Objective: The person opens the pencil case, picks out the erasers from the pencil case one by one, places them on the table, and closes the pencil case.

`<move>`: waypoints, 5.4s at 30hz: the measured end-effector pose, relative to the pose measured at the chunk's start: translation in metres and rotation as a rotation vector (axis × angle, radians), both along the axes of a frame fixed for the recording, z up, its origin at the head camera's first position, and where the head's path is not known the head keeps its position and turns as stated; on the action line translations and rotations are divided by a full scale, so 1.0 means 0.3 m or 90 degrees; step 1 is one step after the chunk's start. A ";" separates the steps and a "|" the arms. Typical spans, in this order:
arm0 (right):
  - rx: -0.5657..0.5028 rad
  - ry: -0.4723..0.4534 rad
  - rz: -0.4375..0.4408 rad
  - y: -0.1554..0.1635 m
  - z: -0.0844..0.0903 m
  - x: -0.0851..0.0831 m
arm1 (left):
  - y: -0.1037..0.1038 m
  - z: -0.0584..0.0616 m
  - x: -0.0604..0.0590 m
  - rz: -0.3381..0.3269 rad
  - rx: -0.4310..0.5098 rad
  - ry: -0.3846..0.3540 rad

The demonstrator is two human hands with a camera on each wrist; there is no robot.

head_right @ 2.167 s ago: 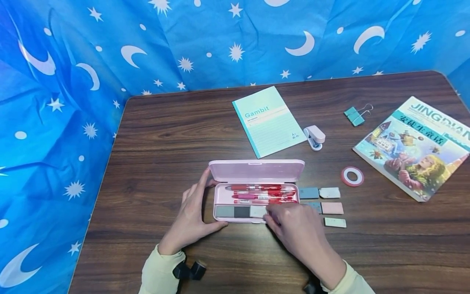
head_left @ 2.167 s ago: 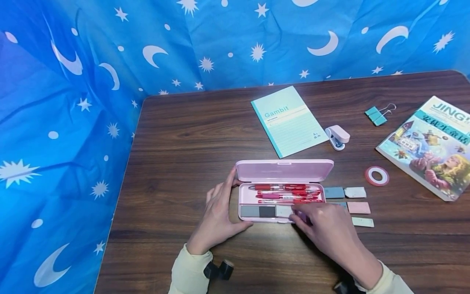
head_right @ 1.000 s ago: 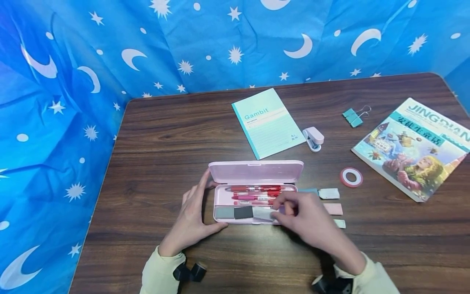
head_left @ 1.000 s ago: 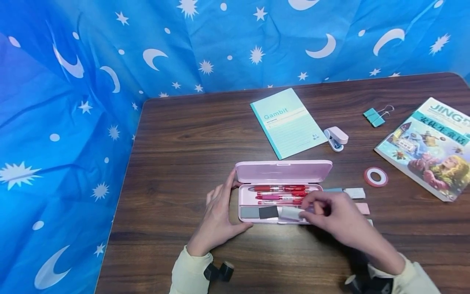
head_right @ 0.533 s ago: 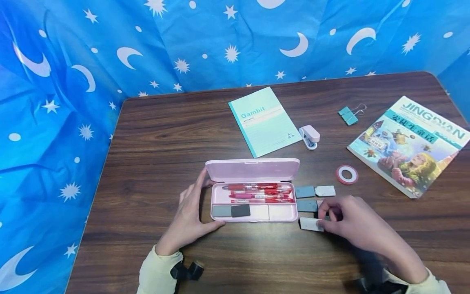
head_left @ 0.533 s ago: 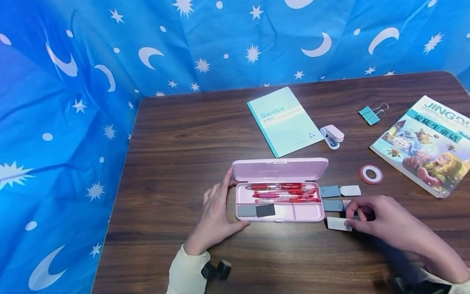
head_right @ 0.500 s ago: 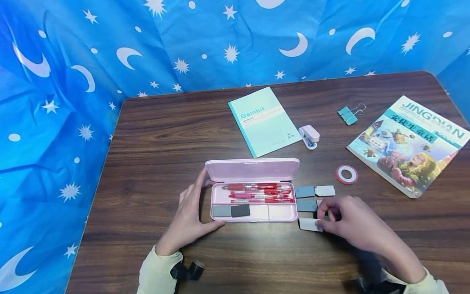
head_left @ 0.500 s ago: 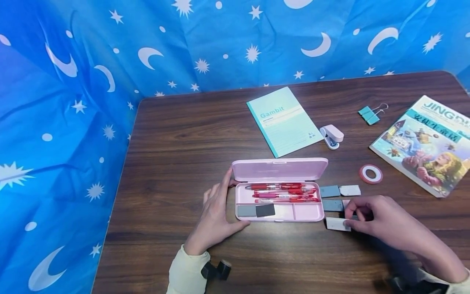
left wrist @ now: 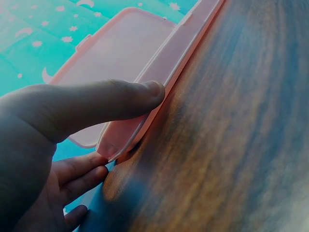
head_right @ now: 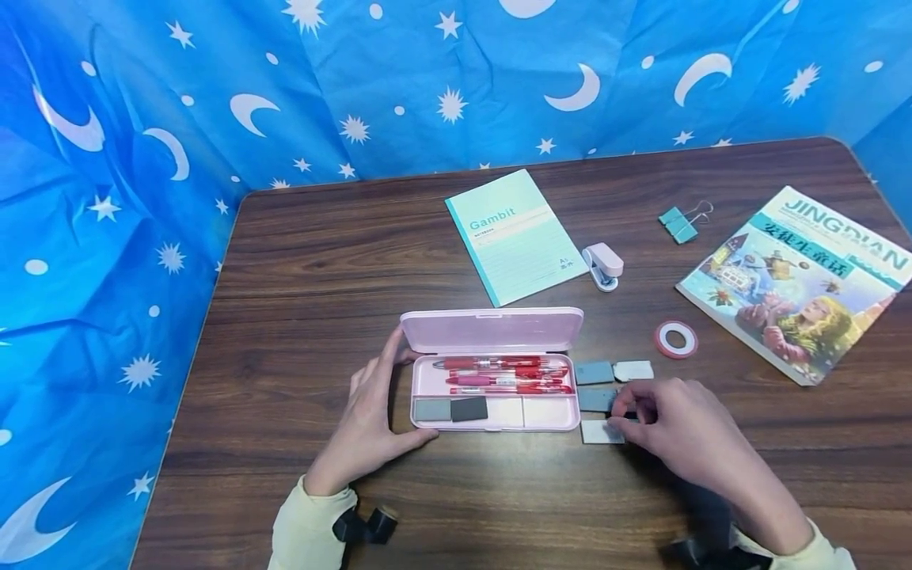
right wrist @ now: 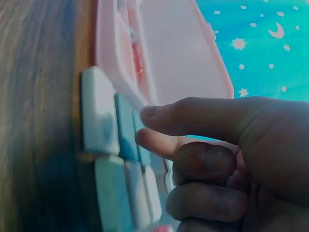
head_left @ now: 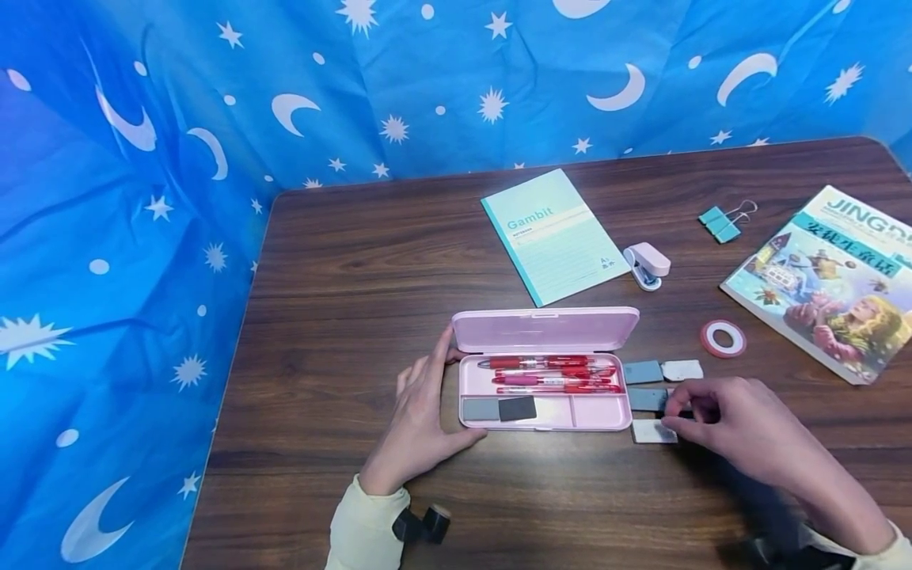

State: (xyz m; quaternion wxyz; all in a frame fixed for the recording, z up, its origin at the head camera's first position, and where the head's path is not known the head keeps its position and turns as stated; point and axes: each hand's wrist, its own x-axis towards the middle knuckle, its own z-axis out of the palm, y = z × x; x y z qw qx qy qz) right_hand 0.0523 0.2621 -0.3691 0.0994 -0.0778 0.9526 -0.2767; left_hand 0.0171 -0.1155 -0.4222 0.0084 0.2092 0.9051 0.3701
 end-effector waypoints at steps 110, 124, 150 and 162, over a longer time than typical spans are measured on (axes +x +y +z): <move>-0.169 0.186 0.098 -0.377 -0.048 -0.015 | -0.005 -0.013 -0.009 -0.008 0.011 -0.003; -0.072 0.139 0.123 -0.502 -0.072 -0.064 | -0.004 0.001 -0.010 -0.009 0.006 -0.024; -0.062 0.225 0.133 -0.554 -0.088 -0.105 | -0.001 0.005 -0.007 -0.010 -0.004 -0.009; -0.177 0.214 0.132 -0.359 -0.028 -0.065 | -0.003 -0.001 -0.008 -0.005 0.006 -0.018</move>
